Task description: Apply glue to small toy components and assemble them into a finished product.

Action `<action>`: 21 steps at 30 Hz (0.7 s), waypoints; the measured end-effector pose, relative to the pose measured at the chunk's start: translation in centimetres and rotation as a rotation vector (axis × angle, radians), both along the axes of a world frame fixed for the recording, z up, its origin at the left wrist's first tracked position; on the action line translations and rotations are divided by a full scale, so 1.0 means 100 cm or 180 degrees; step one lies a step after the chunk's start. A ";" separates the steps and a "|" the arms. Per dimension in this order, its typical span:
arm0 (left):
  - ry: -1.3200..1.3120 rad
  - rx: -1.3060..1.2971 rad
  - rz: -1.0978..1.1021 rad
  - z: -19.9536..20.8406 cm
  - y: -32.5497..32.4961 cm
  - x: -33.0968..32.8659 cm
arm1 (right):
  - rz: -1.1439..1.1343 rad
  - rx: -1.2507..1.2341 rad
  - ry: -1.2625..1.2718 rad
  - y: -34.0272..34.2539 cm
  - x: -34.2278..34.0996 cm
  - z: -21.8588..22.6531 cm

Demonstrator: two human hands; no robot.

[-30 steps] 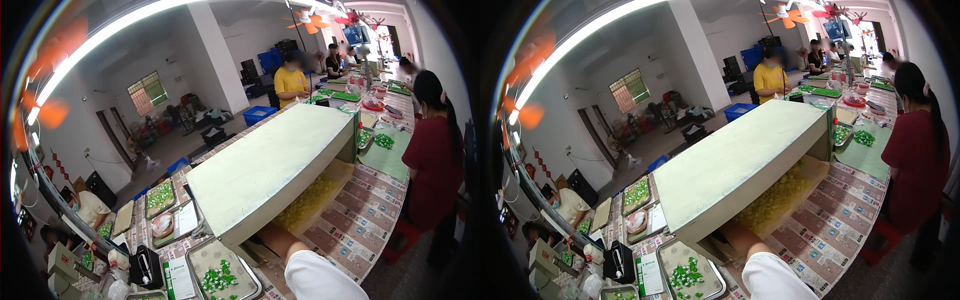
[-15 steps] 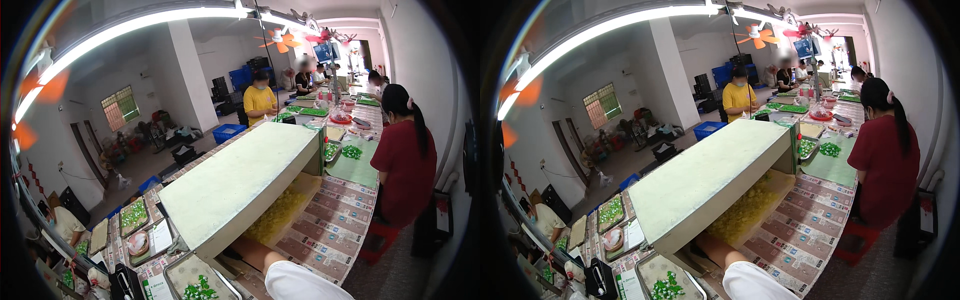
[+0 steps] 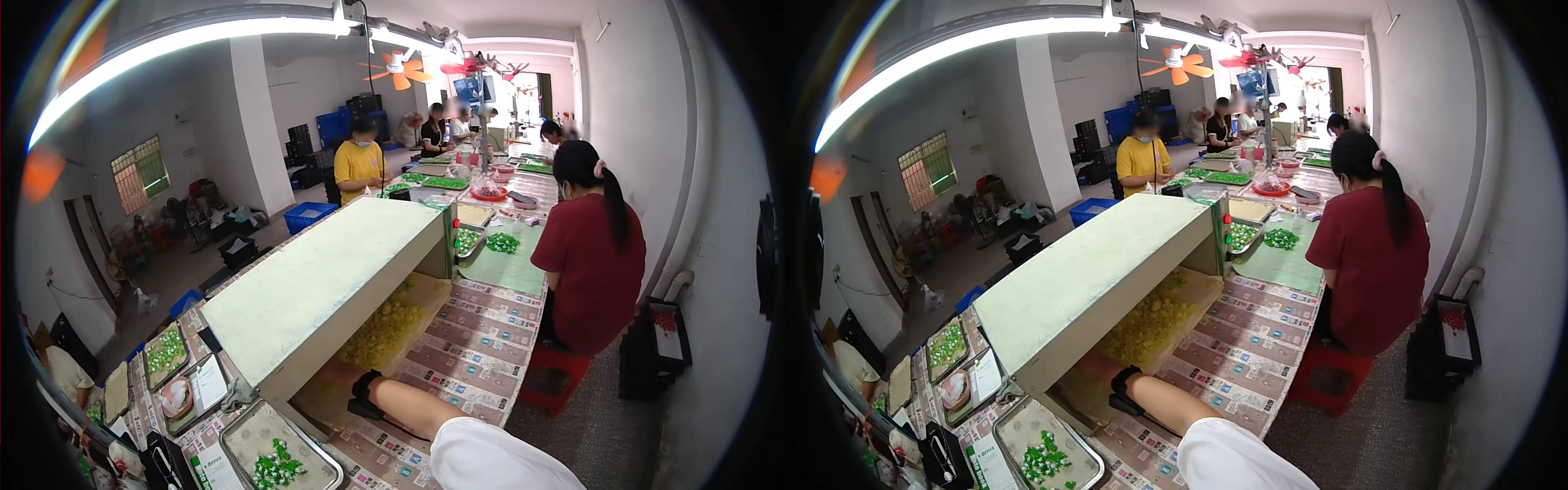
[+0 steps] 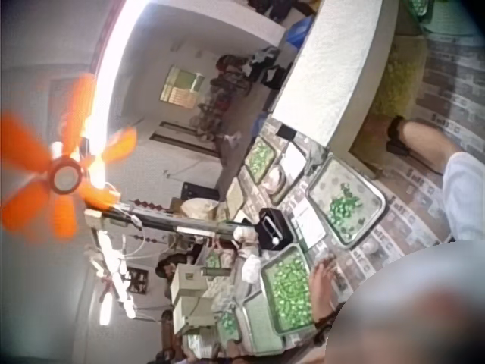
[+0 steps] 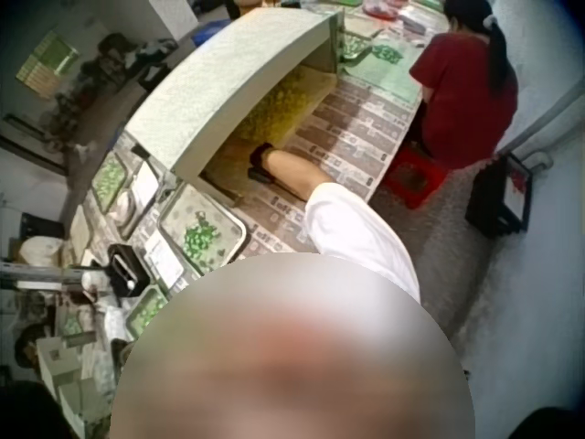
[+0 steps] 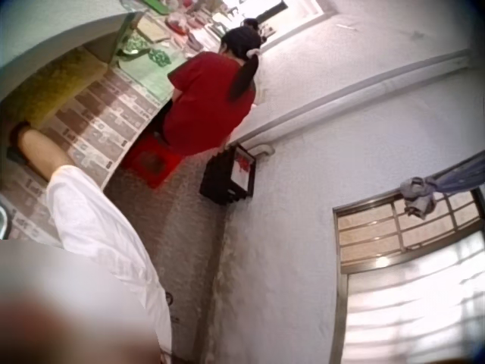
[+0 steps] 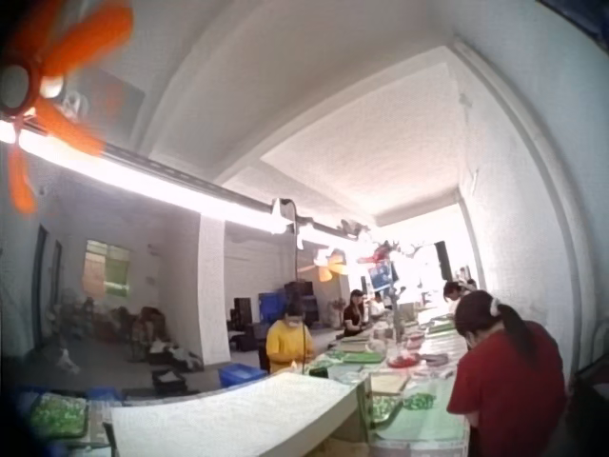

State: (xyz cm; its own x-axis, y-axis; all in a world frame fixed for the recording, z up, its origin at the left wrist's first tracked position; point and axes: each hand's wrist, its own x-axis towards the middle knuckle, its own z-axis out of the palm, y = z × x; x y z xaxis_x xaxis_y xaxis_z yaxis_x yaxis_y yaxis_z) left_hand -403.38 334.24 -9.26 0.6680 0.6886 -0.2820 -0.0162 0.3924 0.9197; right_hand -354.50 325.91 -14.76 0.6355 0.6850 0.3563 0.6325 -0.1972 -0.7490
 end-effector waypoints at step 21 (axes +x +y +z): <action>-0.0743 0.0200 -0.0006 -0.004 -0.041 -0.060 | -0.0156 -0.1055 -0.0909 -0.098 -0.069 -0.011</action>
